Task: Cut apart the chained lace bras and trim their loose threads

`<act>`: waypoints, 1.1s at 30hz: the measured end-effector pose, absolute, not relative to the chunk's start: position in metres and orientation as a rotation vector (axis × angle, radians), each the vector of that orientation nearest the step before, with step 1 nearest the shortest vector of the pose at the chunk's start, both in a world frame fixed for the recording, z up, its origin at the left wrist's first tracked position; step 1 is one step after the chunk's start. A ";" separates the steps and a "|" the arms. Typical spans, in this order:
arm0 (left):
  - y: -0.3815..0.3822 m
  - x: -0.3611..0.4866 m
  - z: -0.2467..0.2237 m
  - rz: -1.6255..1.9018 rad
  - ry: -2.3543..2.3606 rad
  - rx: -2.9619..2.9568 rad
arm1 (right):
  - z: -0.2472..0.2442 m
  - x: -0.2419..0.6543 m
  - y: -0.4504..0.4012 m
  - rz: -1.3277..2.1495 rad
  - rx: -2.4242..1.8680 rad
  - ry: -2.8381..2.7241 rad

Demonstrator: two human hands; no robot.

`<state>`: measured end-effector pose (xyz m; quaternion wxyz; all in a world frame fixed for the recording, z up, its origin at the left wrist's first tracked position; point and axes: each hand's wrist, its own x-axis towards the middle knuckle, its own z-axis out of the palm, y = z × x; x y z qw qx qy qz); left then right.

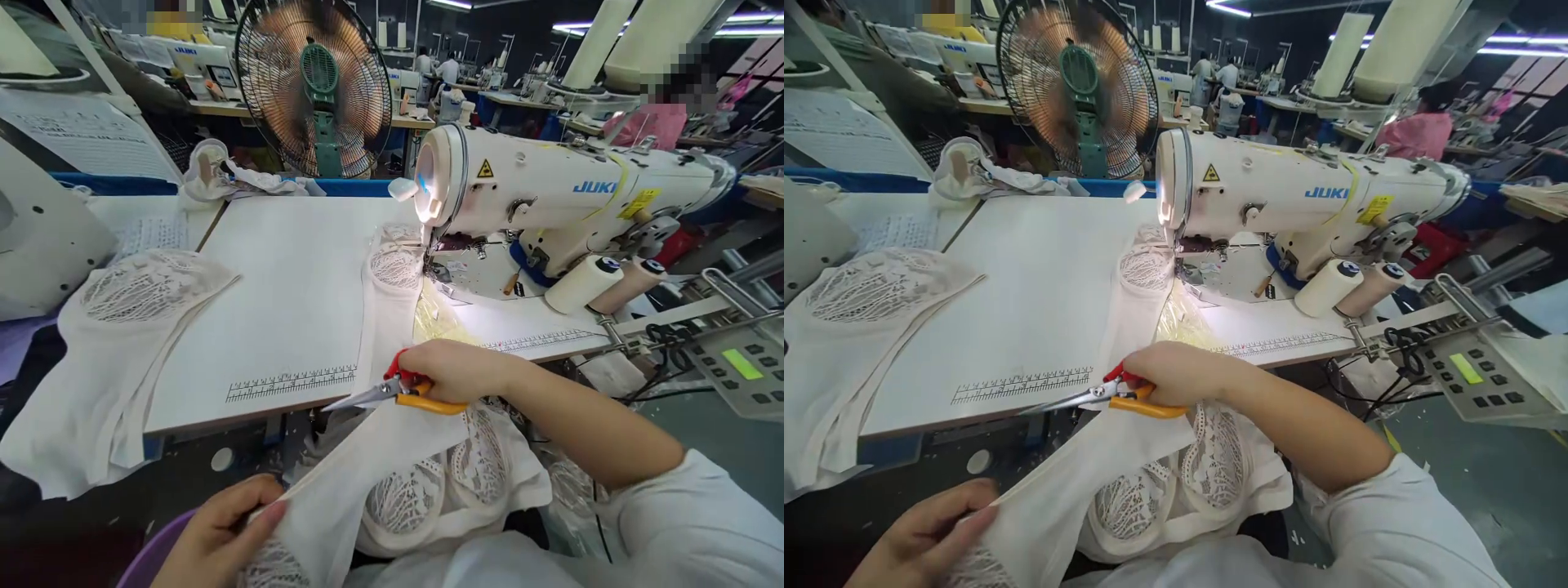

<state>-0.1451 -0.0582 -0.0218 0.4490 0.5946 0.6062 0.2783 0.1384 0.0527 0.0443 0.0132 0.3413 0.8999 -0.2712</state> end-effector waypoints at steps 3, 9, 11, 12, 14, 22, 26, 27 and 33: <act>-0.046 -0.150 -0.038 0.572 1.396 1.659 | 0.044 0.135 0.063 -0.837 1.086 2.794; -0.029 -0.127 -0.040 0.599 1.337 2.065 | 0.052 0.122 0.069 -0.871 0.968 2.789; -0.022 -0.105 -0.031 0.729 1.227 2.150 | 0.055 0.119 0.070 -0.936 0.919 2.813; -0.019 -0.095 -0.027 0.806 1.218 2.156 | 0.057 0.118 0.070 -0.968 0.891 2.818; -0.013 -0.077 -0.019 0.911 1.244 2.132 | 0.061 0.116 0.071 -1.001 0.844 2.815; -0.002 -0.065 -0.002 0.904 1.206 1.367 | 0.067 0.115 0.081 -1.067 0.810 2.789; 0.000 -0.068 -0.002 0.891 1.187 1.151 | 0.068 0.113 0.086 -1.120 0.852 2.734; 0.000 -0.068 -0.003 0.886 1.186 1.119 | 0.068 0.112 0.087 -1.114 0.860 2.740; 0.002 -0.066 -0.005 0.887 1.178 1.084 | 0.066 0.110 0.086 -0.972 0.829 2.831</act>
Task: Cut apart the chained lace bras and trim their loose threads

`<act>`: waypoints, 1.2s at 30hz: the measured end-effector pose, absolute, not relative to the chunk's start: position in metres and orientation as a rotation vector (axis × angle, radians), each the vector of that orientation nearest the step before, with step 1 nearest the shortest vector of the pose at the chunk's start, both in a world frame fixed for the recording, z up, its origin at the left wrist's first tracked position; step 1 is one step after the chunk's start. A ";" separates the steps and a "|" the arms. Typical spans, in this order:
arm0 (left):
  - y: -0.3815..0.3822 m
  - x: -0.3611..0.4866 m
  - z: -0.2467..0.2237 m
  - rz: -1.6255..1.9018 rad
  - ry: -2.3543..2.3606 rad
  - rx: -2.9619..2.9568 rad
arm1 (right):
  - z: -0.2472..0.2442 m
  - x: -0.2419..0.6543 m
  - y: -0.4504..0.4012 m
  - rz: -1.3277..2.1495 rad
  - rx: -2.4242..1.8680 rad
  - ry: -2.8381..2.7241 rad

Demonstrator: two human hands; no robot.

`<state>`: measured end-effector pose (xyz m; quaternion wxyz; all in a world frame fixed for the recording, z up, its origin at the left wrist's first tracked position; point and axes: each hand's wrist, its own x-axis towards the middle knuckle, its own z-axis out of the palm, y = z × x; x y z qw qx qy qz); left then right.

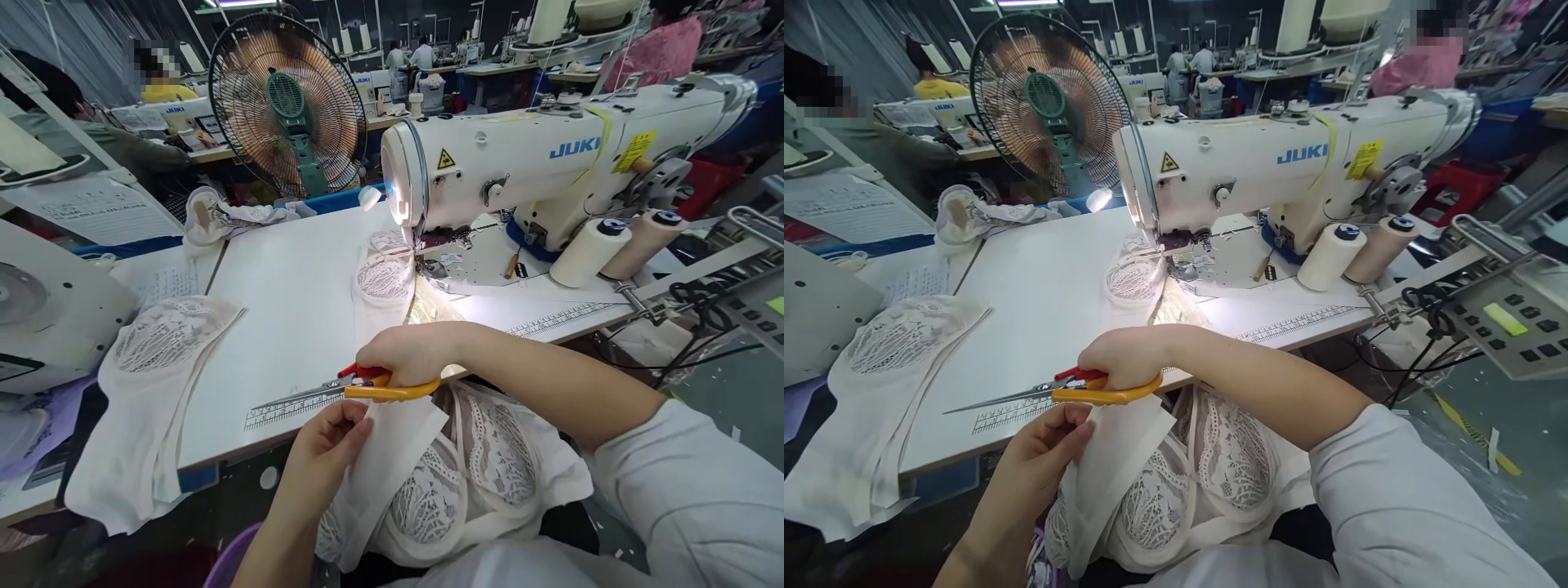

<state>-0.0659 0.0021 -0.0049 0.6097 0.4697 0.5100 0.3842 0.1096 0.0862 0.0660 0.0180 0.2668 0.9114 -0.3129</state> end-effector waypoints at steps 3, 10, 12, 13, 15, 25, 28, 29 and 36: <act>0.003 -0.065 -0.004 0.888 1.189 1.072 | 0.065 0.109 0.085 -0.925 0.801 2.854; 0.006 -0.064 -0.001 0.871 1.184 0.920 | 0.071 0.106 0.082 -0.927 0.781 2.869; 0.005 -0.063 -0.001 0.843 1.165 0.871 | 0.072 0.105 0.081 -0.941 0.776 2.882; 0.005 -0.062 -0.001 0.838 1.152 0.852 | 0.071 0.105 0.081 -0.950 0.781 2.882; 0.004 -0.062 -0.002 0.857 1.134 0.823 | 0.068 0.105 0.079 -1.003 0.833 2.881; 0.001 -0.073 -0.008 0.934 1.186 0.725 | 0.027 0.147 0.014 -1.575 1.286 2.587; 0.001 -0.074 -0.008 0.960 1.187 0.707 | 0.022 0.154 0.000 -1.386 1.197 2.512; 0.001 -0.074 -0.007 0.964 1.186 0.706 | 0.021 0.155 -0.002 -1.340 1.209 2.487; -0.003 -0.068 0.001 0.965 1.205 0.732 | 0.021 0.145 0.000 -1.306 1.264 2.486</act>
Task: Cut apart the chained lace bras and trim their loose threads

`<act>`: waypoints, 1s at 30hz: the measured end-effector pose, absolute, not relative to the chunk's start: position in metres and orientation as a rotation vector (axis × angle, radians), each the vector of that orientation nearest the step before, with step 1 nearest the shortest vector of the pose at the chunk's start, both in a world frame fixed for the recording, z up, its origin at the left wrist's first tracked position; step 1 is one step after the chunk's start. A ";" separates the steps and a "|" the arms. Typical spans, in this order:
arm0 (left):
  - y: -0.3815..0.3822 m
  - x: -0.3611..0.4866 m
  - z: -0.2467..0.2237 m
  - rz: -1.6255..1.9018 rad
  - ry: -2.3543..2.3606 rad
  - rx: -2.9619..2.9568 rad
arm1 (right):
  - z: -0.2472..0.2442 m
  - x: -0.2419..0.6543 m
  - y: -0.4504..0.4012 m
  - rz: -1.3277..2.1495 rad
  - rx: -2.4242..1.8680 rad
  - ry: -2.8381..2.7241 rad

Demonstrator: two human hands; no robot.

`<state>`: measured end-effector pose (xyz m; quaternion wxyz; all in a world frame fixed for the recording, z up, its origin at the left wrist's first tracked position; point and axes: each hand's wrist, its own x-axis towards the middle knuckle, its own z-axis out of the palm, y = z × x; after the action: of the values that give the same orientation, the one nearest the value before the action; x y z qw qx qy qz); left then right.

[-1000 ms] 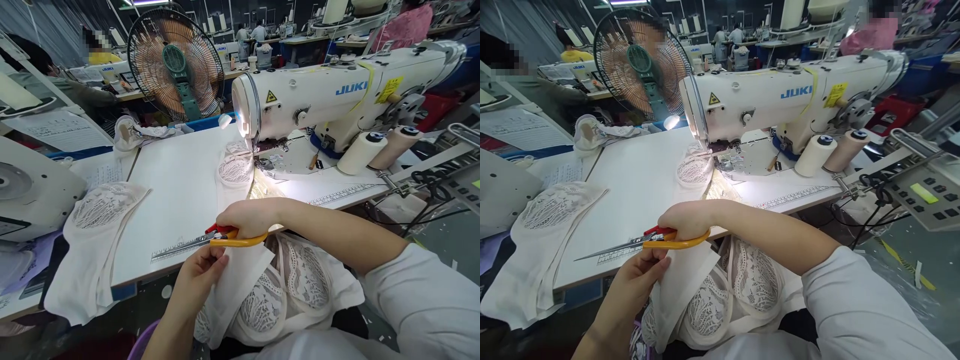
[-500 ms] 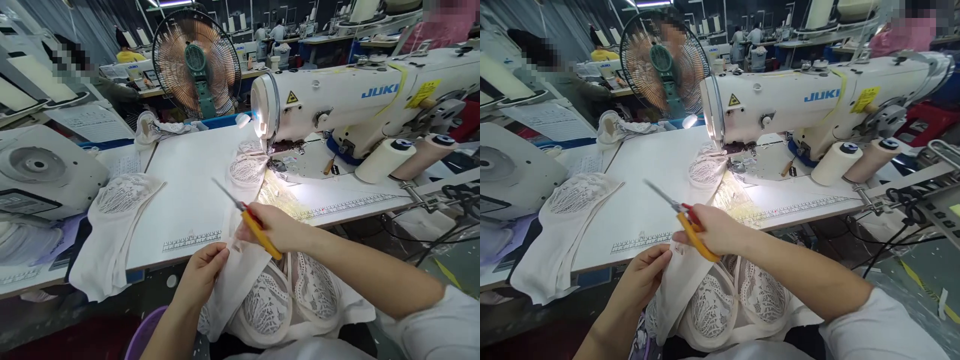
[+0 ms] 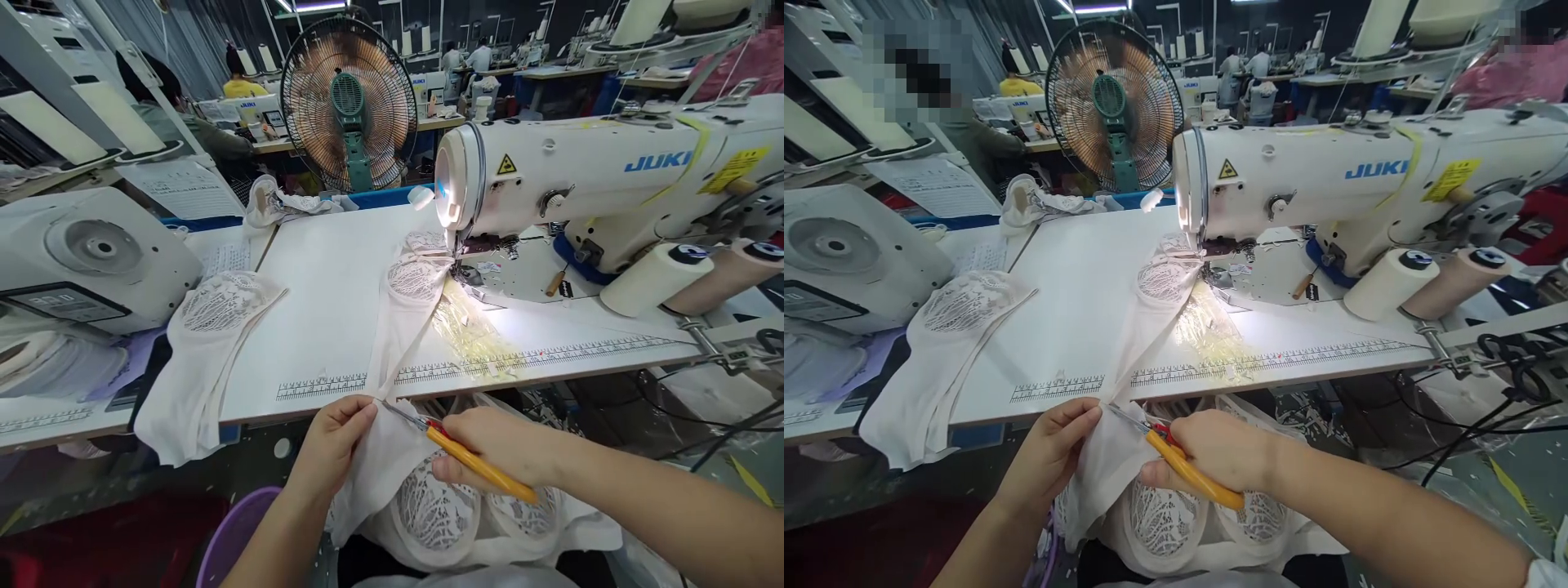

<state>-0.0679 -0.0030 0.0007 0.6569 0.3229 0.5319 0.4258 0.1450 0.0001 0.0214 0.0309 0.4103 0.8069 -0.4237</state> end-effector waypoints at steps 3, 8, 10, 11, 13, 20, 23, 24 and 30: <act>-0.004 -0.069 -0.002 0.956 1.218 0.744 | 0.029 0.139 0.001 -1.272 1.309 2.451; -0.004 -0.070 -0.007 0.963 1.202 0.765 | 0.034 0.132 0.000 -1.185 1.356 2.416; -0.004 -0.069 -0.006 0.965 1.198 0.771 | 0.030 0.131 0.000 -1.135 1.366 2.440; -0.004 -0.068 -0.005 0.968 1.199 0.774 | 0.028 0.131 0.000 -1.125 1.371 2.448; -0.005 -0.067 -0.003 0.978 1.205 0.782 | 0.022 0.130 -0.001 -1.162 1.388 2.443; -0.009 -0.067 0.000 0.952 1.242 0.872 | 0.009 0.136 -0.007 -1.616 1.542 2.192; -0.017 -0.067 0.000 0.951 1.270 0.964 | 0.014 0.144 -0.007 -1.463 1.658 2.317; -0.021 -0.065 0.001 0.957 1.274 1.011 | 0.017 0.146 -0.007 -1.409 1.706 2.373; -0.049 -0.037 0.018 0.988 1.331 1.172 | 0.033 0.146 -0.013 -1.898 1.727 2.746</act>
<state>-0.0371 -0.0488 0.0178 0.5275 0.4906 0.5569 0.4134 0.1456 -0.0133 0.0332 -0.3036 0.4379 0.6962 -0.4811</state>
